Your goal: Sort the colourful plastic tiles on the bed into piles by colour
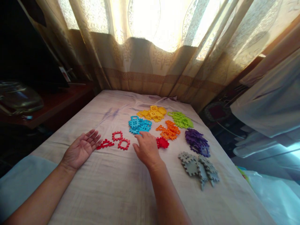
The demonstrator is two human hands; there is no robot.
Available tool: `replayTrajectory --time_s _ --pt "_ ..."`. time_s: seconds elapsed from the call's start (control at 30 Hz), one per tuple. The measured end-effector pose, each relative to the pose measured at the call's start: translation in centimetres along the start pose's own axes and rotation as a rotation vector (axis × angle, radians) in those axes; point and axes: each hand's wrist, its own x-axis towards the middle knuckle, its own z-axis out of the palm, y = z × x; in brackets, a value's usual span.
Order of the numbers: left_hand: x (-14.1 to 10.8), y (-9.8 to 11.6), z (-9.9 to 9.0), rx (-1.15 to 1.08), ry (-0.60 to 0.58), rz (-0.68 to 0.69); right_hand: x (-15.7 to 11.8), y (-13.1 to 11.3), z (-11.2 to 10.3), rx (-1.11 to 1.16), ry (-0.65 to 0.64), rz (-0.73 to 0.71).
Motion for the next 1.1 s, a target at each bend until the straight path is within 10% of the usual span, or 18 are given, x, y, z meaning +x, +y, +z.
replayTrajectory --time_s 0.23,0.63,1.1 --pt "-0.1 0.0 0.3 -0.009 0.041 0.000 0.0 -3.4 3.2 -0.026 -0.132 -0.084" --pt "-0.1 0.0 0.4 -0.004 0.051 -0.004 -0.1 -3.1 0.9 -0.076 -0.246 -0.096" --pt "0.1 0.1 0.1 0.019 0.034 -0.004 -2.1 4.8 -6.0 -0.051 -0.308 0.313"
